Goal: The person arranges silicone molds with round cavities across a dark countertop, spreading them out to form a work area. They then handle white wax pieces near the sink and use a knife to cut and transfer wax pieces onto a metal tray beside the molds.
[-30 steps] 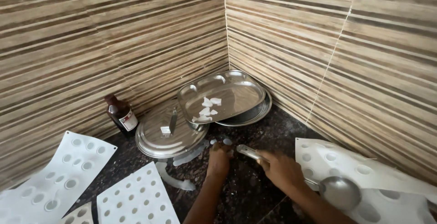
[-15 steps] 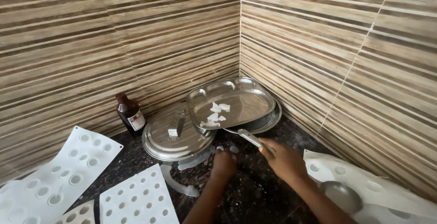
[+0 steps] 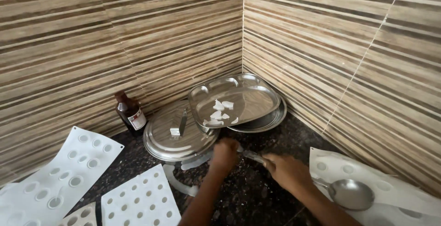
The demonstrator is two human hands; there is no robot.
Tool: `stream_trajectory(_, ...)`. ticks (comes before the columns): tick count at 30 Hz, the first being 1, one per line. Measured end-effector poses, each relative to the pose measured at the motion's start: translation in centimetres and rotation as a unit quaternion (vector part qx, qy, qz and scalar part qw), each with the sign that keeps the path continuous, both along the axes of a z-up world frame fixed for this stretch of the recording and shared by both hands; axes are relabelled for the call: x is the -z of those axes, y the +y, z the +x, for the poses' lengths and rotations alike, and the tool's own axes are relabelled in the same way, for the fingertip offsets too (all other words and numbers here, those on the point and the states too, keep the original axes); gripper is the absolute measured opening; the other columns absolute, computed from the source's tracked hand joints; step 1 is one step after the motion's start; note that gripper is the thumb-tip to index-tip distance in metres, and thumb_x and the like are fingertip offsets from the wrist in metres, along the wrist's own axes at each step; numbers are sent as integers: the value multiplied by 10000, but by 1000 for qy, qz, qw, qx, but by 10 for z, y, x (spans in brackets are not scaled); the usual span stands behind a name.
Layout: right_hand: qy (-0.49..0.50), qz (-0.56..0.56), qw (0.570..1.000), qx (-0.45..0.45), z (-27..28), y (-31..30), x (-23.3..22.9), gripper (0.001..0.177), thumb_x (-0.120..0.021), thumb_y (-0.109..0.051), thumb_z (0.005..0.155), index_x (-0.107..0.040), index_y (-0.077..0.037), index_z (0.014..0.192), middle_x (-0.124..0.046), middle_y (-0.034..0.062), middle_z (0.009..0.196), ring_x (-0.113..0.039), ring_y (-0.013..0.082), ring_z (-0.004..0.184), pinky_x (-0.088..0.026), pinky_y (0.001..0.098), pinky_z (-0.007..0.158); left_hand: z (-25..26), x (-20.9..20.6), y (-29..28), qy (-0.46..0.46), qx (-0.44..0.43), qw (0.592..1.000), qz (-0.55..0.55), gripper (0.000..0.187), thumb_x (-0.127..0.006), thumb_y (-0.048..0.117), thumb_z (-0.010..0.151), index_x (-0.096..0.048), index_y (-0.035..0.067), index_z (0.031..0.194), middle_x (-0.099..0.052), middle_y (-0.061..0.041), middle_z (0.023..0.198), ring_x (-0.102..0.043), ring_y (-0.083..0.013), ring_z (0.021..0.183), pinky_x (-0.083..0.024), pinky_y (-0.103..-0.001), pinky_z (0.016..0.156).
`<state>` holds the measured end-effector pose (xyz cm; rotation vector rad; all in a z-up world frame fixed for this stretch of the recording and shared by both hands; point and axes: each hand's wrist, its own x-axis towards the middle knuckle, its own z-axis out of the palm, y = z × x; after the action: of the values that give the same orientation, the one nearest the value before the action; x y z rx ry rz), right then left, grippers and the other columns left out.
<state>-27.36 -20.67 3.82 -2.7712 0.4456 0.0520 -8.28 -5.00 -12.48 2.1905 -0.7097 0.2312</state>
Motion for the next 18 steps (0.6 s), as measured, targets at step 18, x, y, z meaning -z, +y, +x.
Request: stream_trajectory(18, 51, -36, 998, 17, 20, 36, -4, 287, -498, -328, 1027, -723, -193, 1144, -741, 160, 1033, -734, 388, 949, -582, 520, 838, 49, 25, -26, -84, 72, 966, 233, 176, -756, 66, 719, -773, 46, 893, -700, -236, 1035, -666, -408, 1023, -551, -479, 871)
